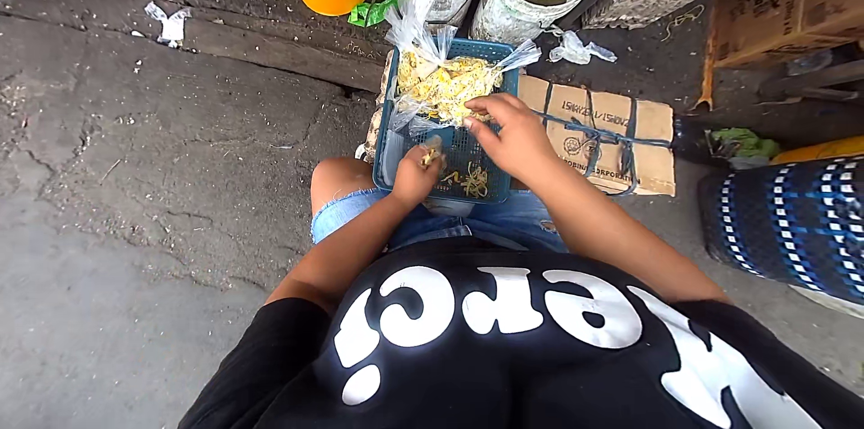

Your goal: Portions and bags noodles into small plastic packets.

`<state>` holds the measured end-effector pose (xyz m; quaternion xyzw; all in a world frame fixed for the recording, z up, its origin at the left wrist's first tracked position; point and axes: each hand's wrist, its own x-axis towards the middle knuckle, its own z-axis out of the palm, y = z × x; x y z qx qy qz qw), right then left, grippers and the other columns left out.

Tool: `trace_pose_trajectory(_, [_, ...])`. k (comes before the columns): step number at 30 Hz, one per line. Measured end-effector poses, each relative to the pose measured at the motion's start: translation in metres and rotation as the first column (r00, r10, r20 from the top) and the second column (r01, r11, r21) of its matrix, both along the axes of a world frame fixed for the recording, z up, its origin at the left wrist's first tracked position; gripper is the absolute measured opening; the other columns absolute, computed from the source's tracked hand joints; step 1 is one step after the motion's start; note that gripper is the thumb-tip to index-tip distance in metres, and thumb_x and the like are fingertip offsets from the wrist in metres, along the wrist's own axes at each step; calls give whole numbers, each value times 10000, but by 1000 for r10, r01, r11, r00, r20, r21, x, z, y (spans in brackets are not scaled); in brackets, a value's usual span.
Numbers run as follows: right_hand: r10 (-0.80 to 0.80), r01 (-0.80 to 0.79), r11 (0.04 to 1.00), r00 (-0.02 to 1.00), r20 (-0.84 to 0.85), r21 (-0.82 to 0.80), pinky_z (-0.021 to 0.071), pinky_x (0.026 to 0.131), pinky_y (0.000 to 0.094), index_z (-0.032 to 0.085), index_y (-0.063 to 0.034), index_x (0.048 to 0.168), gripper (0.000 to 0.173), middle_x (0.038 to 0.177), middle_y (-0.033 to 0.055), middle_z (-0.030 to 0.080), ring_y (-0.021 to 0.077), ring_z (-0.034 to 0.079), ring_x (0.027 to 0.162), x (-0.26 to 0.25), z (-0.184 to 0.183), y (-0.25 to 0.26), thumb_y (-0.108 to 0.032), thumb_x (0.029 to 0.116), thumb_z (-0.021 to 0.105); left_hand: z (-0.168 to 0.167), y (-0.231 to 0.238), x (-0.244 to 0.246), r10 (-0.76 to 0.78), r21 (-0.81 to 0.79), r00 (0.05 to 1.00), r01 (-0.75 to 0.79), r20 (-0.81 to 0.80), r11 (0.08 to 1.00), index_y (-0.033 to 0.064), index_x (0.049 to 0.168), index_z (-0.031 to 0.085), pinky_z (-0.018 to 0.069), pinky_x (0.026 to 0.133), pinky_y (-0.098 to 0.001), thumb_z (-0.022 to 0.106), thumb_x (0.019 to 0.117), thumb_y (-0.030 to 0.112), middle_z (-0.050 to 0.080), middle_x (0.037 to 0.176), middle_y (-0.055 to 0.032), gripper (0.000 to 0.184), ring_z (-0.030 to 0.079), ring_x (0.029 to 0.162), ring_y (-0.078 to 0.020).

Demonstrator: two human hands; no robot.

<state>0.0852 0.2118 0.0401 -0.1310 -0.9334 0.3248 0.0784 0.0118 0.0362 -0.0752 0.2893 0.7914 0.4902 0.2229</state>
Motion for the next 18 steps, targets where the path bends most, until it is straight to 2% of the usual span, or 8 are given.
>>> trace_pose_trajectory(1, [-13,13,1000,998,65,7,523,990,539,712,-30,1212,280,1206,198,688,365,659,1137,-6,-18,4,-201,1047,565,-1,-1,0,41,23,999,-41,-7,999,-49,1134,682,555,949,-447,648,992,148,701,1093,-202,246,696,1011,-263])
trace_pose_trajectory(3, [111,-112,994,955,277,-11,510,991,613,744,-17,1162,241,1191,239,687,423,656,1137,-10,-69,12,-102,1036,556,-3,0,1,79,36,997,-78,-19,996,-52,1145,677,552,961,-445,643,997,151,700,1109,-209,253,693,1031,-265])
trace_pose_trajectory(5, [294,-293,954,863,410,-66,493,1020,618,763,-35,1122,197,1198,224,686,418,635,1172,-5,-122,8,-51,979,629,-3,2,0,78,4,997,-78,-23,997,-52,1128,685,545,970,-452,641,1000,162,698,1111,-210,254,688,1045,-280])
trace_pose_trajectory(7, [368,-377,923,796,481,-83,484,1027,604,766,-52,1103,189,1204,193,683,402,611,1199,3,-153,-2,-95,923,730,-5,2,-1,79,-21,997,-79,-25,997,-62,1071,685,551,928,-462,646,998,173,689,1046,-210,249,686,992,-291])
trace_pose_trajectory(9, [377,-405,911,752,540,-72,481,1032,591,750,-48,1131,221,1222,189,668,398,598,1214,7,-158,-9,-130,926,741,-6,1,0,78,-24,996,-79,-30,997,-63,1041,680,556,898,-461,649,996,171,682,1007,-205,241,684,953,-287])
trace_pose_trajectory(12, [348,-409,911,684,641,-58,476,1026,600,743,-3,1106,198,1199,218,680,414,607,1211,6,-156,-9,-130,986,648,-2,1,-1,74,-27,997,-75,-16,997,-61,1044,676,551,904,-463,644,1001,166,683,1014,-204,233,682,959,-289])
trace_pose_trajectory(16, [151,-414,908,451,880,57,374,1088,657,730,49,1101,188,1254,247,668,445,561,1273,-2,-112,-8,-41,954,654,2,3,-2,55,-17,998,-55,2,998,-66,1097,679,541,945,-464,651,991,147,692,1060,-213,239,684,1013,-296])
trace_pose_trajectory(18, [144,-440,893,478,867,95,353,1099,656,753,12,1088,184,1255,222,669,434,537,1287,-6,-103,1,-73,945,675,3,2,-2,41,-27,999,-40,33,999,-70,1116,686,530,972,-468,665,977,144,696,1087,-224,256,683,1046,-305])
